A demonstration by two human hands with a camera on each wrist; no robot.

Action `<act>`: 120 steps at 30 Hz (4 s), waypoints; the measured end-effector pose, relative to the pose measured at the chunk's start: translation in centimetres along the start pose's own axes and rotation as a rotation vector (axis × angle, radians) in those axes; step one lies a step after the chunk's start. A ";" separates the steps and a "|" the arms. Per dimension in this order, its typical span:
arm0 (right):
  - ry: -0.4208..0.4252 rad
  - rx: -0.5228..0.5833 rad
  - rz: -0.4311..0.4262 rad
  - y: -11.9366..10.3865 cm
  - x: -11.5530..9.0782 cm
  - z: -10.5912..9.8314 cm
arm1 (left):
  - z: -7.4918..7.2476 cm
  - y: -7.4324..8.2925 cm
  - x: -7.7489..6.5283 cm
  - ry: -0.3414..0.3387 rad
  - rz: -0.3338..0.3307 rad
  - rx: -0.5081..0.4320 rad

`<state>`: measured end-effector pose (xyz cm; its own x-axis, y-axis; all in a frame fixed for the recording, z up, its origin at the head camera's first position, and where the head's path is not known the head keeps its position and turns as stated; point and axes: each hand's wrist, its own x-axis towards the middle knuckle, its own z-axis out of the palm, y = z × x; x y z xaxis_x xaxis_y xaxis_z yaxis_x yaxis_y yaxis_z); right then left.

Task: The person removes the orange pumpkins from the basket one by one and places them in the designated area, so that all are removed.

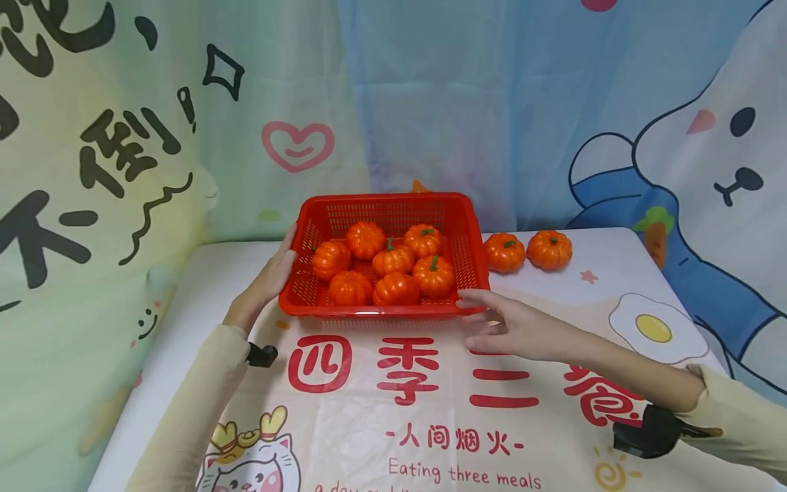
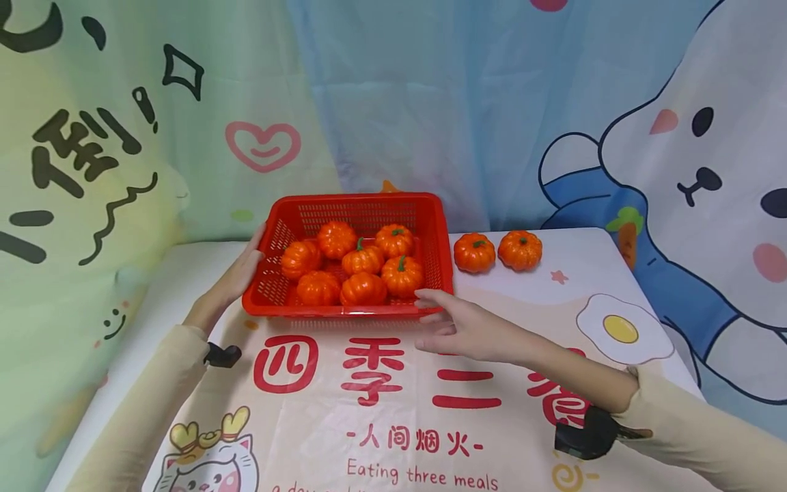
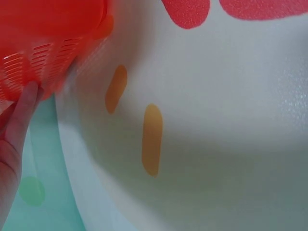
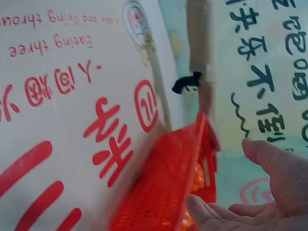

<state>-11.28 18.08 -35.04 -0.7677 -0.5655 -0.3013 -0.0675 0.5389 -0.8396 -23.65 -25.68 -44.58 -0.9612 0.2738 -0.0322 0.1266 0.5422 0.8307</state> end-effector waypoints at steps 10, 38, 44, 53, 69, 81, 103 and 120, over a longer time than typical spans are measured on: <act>-0.027 -0.036 -0.046 -0.6 1.1 1.3 | -0.1 -0.3 -0.3 0.007 -0.032 0.006; -0.078 -0.174 0.051 -7.3 25.0 2.7 | 0.0 -0.1 0.5 -0.014 -0.045 0.016; -0.087 -0.249 0.126 -8.6 27.3 4.6 | -0.2 -0.1 0.3 -0.020 -0.061 0.014; -0.079 -0.498 0.171 -9.4 28.4 6.3 | -0.3 -0.3 0.4 -0.038 -0.058 -0.029; 0.036 -0.439 0.153 -8.7 28.3 7.3 | -0.1 0.3 0.0 -0.030 -0.028 -0.006; 0.111 -0.469 -0.006 -9.1 23.1 3.3 | 0.1 0.1 -0.1 -0.012 -0.053 -0.003; 0.103 -0.123 -0.095 -2.1 -0.4 2.6 | 0.0 0.1 -0.1 -0.004 -0.007 -0.023; 0.220 -0.147 -0.052 0.6 -2.6 1.3 | 0.1 0.2 -0.3 -0.004 -0.024 -0.014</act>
<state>-8.48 19.04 -35.30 -0.8798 -0.4542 -0.1401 -0.1902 0.6065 -0.7720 -23.33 -25.60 -44.49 -0.9630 0.2638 -0.0546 0.0998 0.5377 0.8372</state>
